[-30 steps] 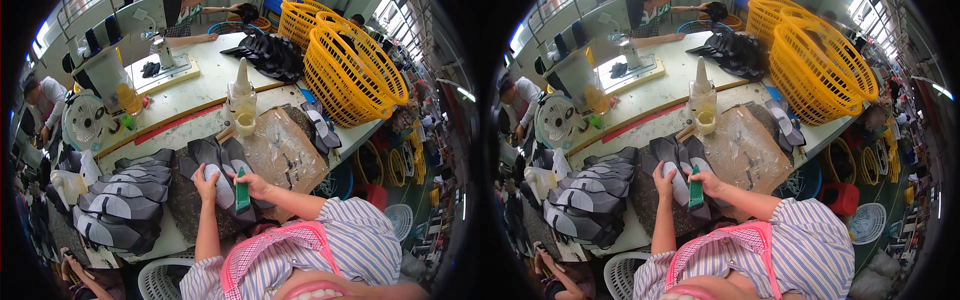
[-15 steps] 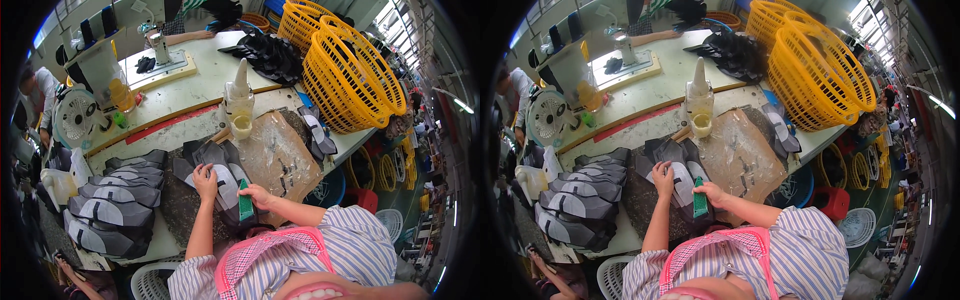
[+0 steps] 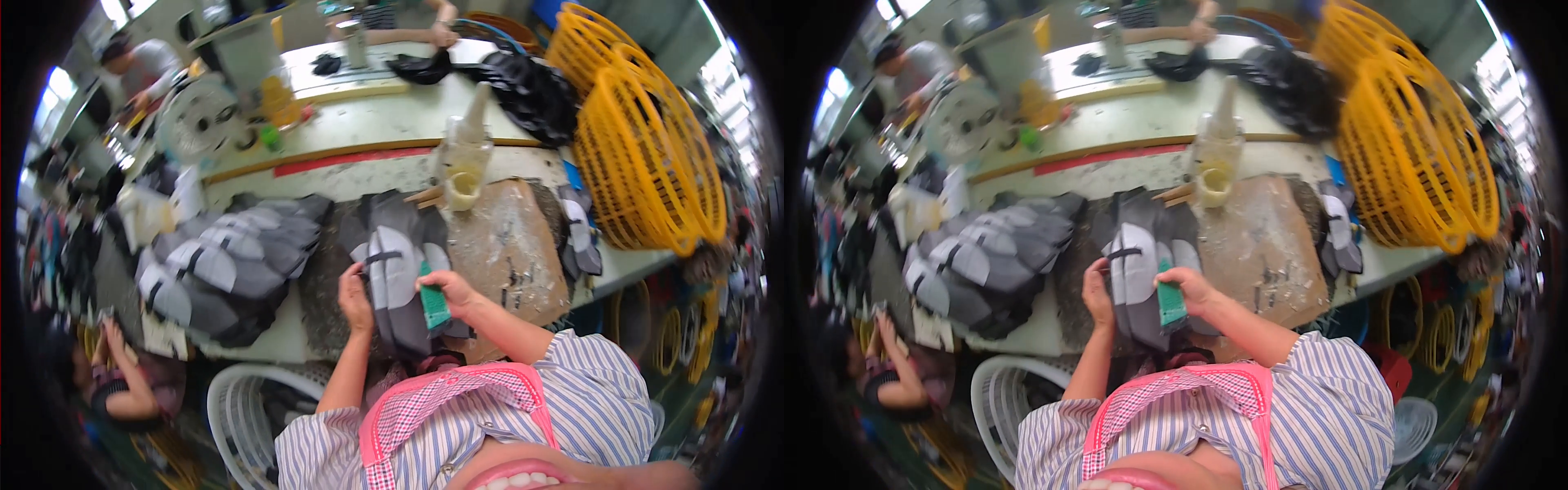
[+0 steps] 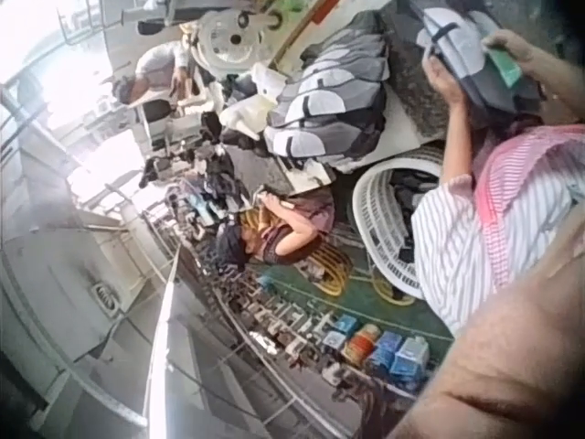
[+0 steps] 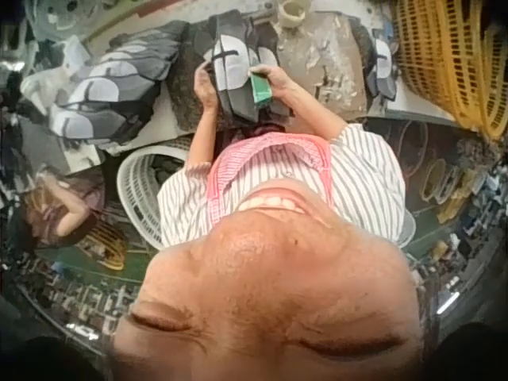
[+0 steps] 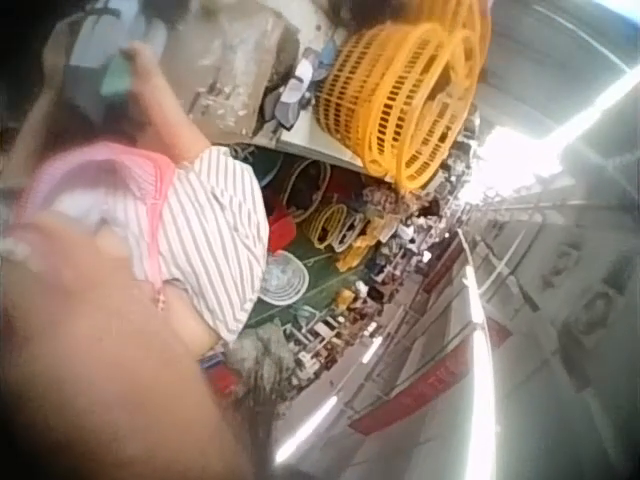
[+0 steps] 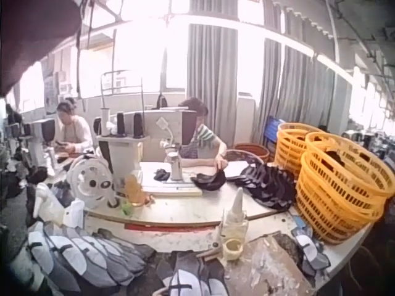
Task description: Applying glue to shoe upper components using a small plastic scraper tool.
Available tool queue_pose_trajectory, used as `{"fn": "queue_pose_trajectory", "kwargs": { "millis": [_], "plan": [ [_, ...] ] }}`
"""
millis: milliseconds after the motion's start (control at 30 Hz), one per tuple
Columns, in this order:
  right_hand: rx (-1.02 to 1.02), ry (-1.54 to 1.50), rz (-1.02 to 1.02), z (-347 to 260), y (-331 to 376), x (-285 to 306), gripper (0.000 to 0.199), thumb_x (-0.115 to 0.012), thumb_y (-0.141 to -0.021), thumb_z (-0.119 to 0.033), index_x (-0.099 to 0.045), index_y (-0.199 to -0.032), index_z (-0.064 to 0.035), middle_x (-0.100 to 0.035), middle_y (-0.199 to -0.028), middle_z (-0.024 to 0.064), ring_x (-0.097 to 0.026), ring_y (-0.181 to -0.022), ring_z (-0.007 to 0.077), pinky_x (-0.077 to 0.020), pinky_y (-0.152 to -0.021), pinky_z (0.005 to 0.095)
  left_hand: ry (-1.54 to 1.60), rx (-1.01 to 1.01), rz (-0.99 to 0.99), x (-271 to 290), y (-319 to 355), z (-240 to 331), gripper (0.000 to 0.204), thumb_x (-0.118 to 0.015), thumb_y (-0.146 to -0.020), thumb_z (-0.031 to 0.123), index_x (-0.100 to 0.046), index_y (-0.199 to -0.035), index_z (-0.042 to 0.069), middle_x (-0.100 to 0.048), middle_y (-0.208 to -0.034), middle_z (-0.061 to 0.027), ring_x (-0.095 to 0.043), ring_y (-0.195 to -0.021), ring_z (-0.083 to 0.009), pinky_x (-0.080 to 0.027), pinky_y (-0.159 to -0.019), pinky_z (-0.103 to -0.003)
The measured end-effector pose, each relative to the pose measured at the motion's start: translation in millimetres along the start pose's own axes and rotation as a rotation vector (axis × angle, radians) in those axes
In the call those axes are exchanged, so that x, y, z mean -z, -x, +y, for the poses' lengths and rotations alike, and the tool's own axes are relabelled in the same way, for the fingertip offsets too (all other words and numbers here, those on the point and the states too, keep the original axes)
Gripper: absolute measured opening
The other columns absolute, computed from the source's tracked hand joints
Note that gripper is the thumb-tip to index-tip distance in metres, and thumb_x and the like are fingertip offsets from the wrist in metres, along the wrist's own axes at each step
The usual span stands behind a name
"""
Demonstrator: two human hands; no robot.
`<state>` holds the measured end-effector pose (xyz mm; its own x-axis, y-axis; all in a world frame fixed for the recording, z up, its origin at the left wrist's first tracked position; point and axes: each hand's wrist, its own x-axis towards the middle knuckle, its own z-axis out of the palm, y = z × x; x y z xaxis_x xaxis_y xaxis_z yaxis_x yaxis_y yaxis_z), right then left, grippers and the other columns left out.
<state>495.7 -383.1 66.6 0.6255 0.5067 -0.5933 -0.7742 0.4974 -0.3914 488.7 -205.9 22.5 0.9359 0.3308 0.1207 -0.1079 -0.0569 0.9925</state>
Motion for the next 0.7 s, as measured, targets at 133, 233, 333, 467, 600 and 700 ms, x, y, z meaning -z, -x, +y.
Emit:
{"fn": "queue_pose_trajectory", "kwargs": {
  "millis": [133, 233, 333, 467, 600, 700],
  "plan": [
    [-0.015, 0.076, -0.007, -17, 4, 8, 0.013, -0.051, -0.069, -0.015, -0.054, -0.069, -0.0025, -0.054, -0.065, 0.0042, -0.052, -0.057, 0.0145, -0.0429, -0.056, 0.0257, -0.258, -0.012, -0.024, -8, 42, 15, 0.028, -0.036, -0.084, 0.022, -0.050, -0.100, 0.003, -0.051, -0.100, -0.0123, -0.046, -0.094, -0.0245, -0.035, -0.082, -0.031],
    [-0.043, 0.140, 0.051, -14, 12, 15, 0.013, -0.050, -0.070, -0.016, -0.053, -0.068, -0.0032, -0.052, -0.062, 0.0032, -0.051, -0.055, 0.0138, -0.0428, -0.054, 0.0245, -0.460, -0.121, -0.002, -9, 62, -3, 0.027, -0.042, -0.080, 0.018, -0.049, -0.103, 0.006, -0.048, -0.107, -0.0122, -0.044, -0.096, -0.0277, -0.034, -0.083, -0.033],
    [-0.028, 0.131, 0.097, -16, 16, 10, 0.013, -0.049, -0.070, -0.016, -0.052, -0.068, -0.0033, -0.053, -0.062, 0.0033, -0.051, -0.055, 0.0143, -0.0433, -0.055, 0.0249, -0.523, -0.084, 0.023, -11, 85, -7, 0.032, -0.049, -0.075, 0.017, -0.047, -0.106, 0.008, -0.046, -0.110, -0.0125, -0.043, -0.097, -0.0282, -0.034, -0.083, -0.033],
    [-0.038, 0.119, -0.009, -22, 13, 23, 0.012, -0.050, -0.068, -0.015, -0.053, -0.071, -0.0032, -0.054, -0.067, 0.0058, -0.053, -0.062, 0.0179, -0.0448, -0.062, 0.0306, -0.553, -0.132, 0.048, -18, 90, 5, 0.041, -0.055, -0.068, 0.012, -0.046, -0.108, 0.009, -0.040, -0.115, -0.0117, -0.040, -0.100, -0.0292, -0.033, -0.084, -0.034],
    [-0.161, 0.145, -0.173, -46, 5, 40, 0.013, -0.051, -0.068, -0.016, -0.054, -0.070, -0.0037, -0.055, -0.063, 0.0052, -0.053, -0.059, 0.0164, -0.0452, -0.057, 0.0285, -0.905, -0.417, -0.255, -19, 76, 20, 0.034, -0.058, -0.059, 0.012, -0.054, -0.093, 0.013, -0.033, -0.123, -0.0077, -0.033, -0.109, -0.0256, -0.030, -0.083, -0.035],
    [-0.026, 0.249, -0.017, -53, 7, 26, 0.013, -0.050, -0.068, -0.016, -0.054, -0.070, -0.0036, -0.055, -0.064, 0.0047, -0.053, -0.058, 0.0158, -0.0451, -0.056, 0.0283, -1.111, -0.485, -0.176, -20, 76, 7, 0.034, -0.058, -0.062, 0.019, -0.053, -0.096, 0.017, -0.032, -0.124, -0.0043, -0.032, -0.110, -0.0247, -0.029, -0.083, -0.035]
  ]
}}
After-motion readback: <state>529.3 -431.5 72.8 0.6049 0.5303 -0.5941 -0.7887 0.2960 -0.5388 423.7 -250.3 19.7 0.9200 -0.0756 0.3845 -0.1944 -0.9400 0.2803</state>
